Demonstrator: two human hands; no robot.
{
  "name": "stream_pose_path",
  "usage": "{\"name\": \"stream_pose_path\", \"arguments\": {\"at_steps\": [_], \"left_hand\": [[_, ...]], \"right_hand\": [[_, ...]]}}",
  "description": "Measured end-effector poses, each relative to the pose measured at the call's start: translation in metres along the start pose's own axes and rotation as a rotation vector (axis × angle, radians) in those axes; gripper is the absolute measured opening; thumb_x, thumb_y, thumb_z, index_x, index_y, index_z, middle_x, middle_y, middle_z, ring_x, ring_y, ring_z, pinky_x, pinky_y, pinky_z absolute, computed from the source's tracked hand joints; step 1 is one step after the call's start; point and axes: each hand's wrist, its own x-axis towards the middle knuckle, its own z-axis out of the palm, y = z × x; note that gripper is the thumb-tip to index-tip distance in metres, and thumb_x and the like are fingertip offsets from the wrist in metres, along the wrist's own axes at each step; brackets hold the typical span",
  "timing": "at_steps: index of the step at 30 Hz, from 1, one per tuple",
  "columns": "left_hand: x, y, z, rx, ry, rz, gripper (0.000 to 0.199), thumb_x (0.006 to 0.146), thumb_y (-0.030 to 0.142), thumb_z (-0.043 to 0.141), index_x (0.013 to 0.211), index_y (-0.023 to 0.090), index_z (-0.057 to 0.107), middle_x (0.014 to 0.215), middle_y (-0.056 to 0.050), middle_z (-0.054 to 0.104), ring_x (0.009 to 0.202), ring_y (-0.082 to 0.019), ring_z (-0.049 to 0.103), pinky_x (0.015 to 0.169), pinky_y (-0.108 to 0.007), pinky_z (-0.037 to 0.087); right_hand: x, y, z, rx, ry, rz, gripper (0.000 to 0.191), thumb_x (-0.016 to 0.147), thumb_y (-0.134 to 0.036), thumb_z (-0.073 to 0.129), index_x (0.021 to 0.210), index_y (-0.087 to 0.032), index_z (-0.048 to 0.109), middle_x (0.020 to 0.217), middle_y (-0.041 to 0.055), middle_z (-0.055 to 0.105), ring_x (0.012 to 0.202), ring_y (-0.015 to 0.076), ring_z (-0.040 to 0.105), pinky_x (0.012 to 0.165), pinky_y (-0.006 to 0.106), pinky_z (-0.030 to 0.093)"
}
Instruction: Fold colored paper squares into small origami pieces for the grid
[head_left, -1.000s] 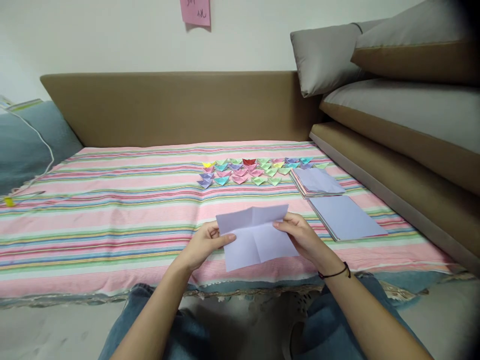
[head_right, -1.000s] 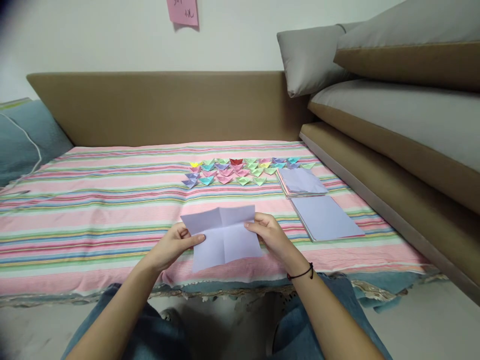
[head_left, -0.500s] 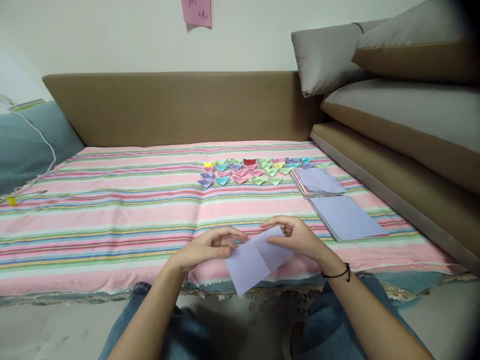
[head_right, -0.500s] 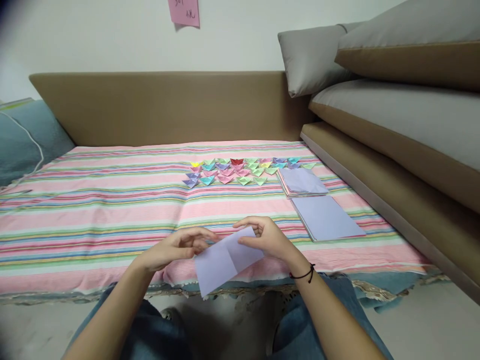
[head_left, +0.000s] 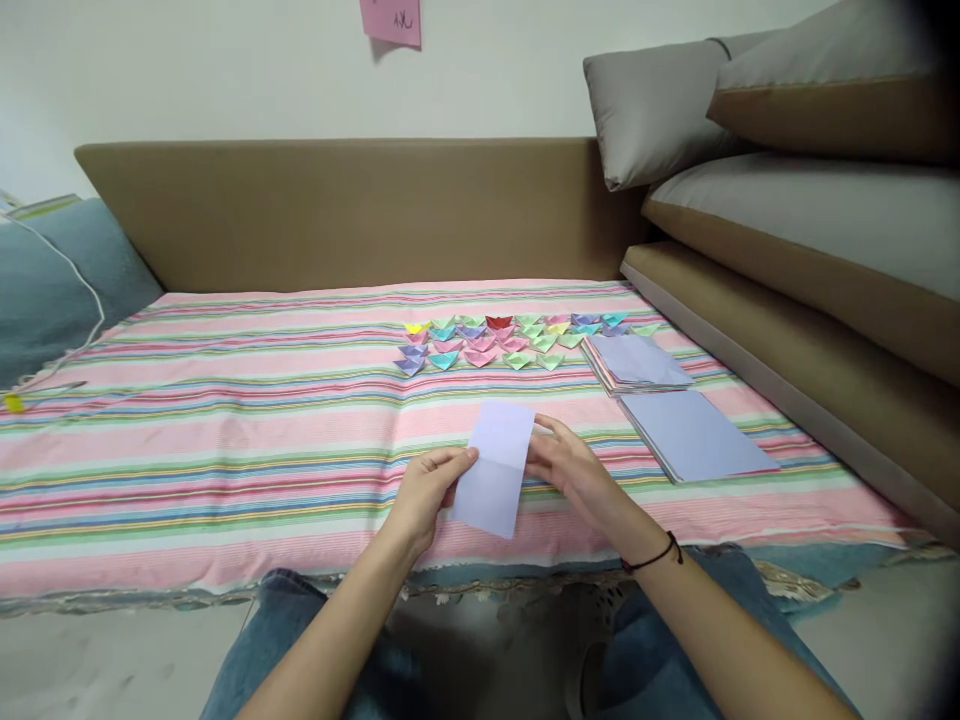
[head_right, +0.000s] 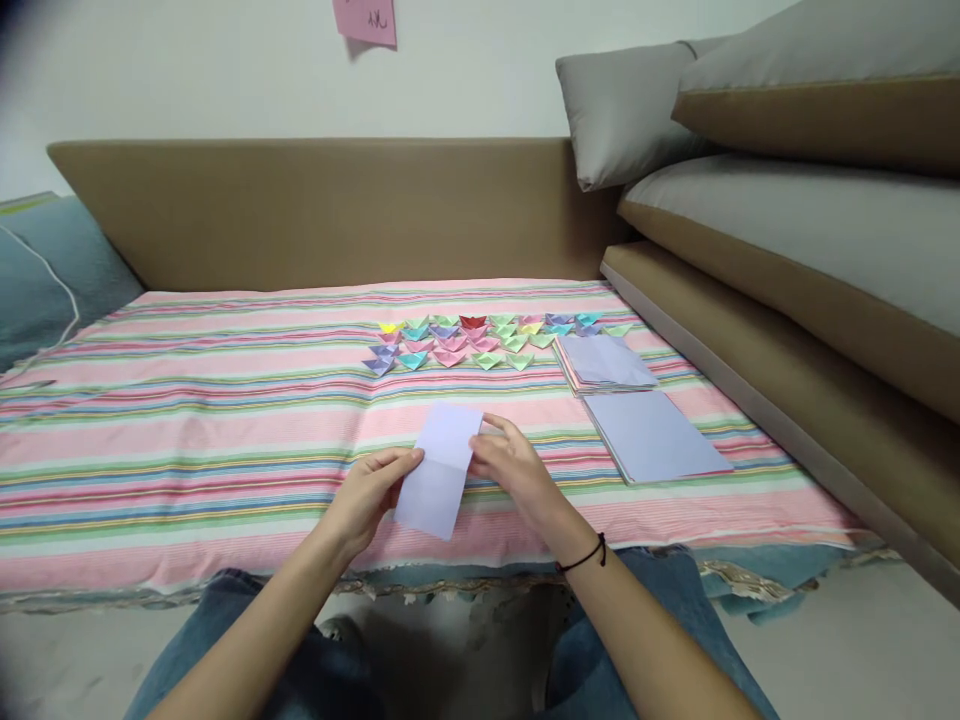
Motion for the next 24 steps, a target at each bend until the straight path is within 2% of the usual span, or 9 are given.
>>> {"name": "stream_pose_path", "arguments": {"at_steps": [2,4,8,11,14,24], "left_hand": [[0.0001,-0.0001,0.0021,-0.046,0.005,-0.02,0.033,0.062,0.045,0.074,0.068,0.014,0.067,0.054,0.003,0.054,0.046,-0.007,0.043,0.044,-0.019,0.031],[-0.0006,0.0,0.0039,-0.053,-0.002,-0.037,0.033,0.06,0.044,0.076,0.068,0.014,0.067,0.06,0.001,0.059,0.051,-0.009,0.05,0.048,-0.02,0.039],[-0.0019,-0.0008,0.0057,-0.001,-0.052,-0.052,0.031,0.059,0.04,0.078,0.064,0.014,0.064,0.063,0.0,0.064,0.059,-0.012,0.059,0.059,-0.024,0.05],[-0.0012,-0.0025,0.0058,-0.011,-0.087,-0.044,0.03,0.059,0.04,0.078,0.065,0.014,0.064,0.063,-0.001,0.066,0.06,-0.014,0.062,0.063,-0.027,0.053],[0.0004,-0.0038,0.0057,-0.033,-0.071,-0.02,0.03,0.06,0.04,0.078,0.065,0.014,0.065,0.064,-0.002,0.068,0.061,-0.014,0.063,0.066,-0.029,0.054],[0.001,-0.0039,0.0063,0.059,-0.028,0.024,0.028,0.059,0.04,0.078,0.062,0.014,0.068,0.066,-0.003,0.069,0.065,-0.015,0.063,0.063,-0.023,0.05]], "right_hand": [[0.0012,0.0051,0.0027,-0.036,-0.003,-0.004,0.065,0.065,-0.031,0.075,0.12,-0.021,0.043,0.092,0.0061,0.068,0.085,0.0211,0.064,0.075,0.033,0.05],[0.0021,0.0078,0.0044,-0.085,0.048,-0.044,0.072,0.061,-0.028,0.078,0.122,-0.02,0.04,0.079,0.0031,0.068,0.076,0.0205,0.065,0.07,0.032,0.05],[0.0019,0.0064,0.0054,-0.168,0.144,-0.119,0.068,0.062,-0.03,0.076,0.12,-0.021,0.041,0.063,-0.0024,0.065,0.06,0.0178,0.063,0.058,0.028,0.047],[0.0008,0.0052,0.0048,-0.206,0.15,-0.138,0.063,0.064,-0.032,0.075,0.118,-0.022,0.042,0.066,-0.0015,0.066,0.06,0.0182,0.063,0.053,0.026,0.046],[0.0002,0.0063,0.0032,-0.214,0.129,-0.128,0.065,0.064,-0.032,0.075,0.118,-0.023,0.041,0.071,0.0014,0.069,0.063,0.0201,0.065,0.054,0.028,0.049],[-0.0009,0.0055,0.002,-0.295,0.154,-0.16,0.064,0.064,-0.028,0.074,0.12,-0.022,0.043,0.067,0.0009,0.07,0.064,0.0214,0.066,0.059,0.03,0.051]]}}
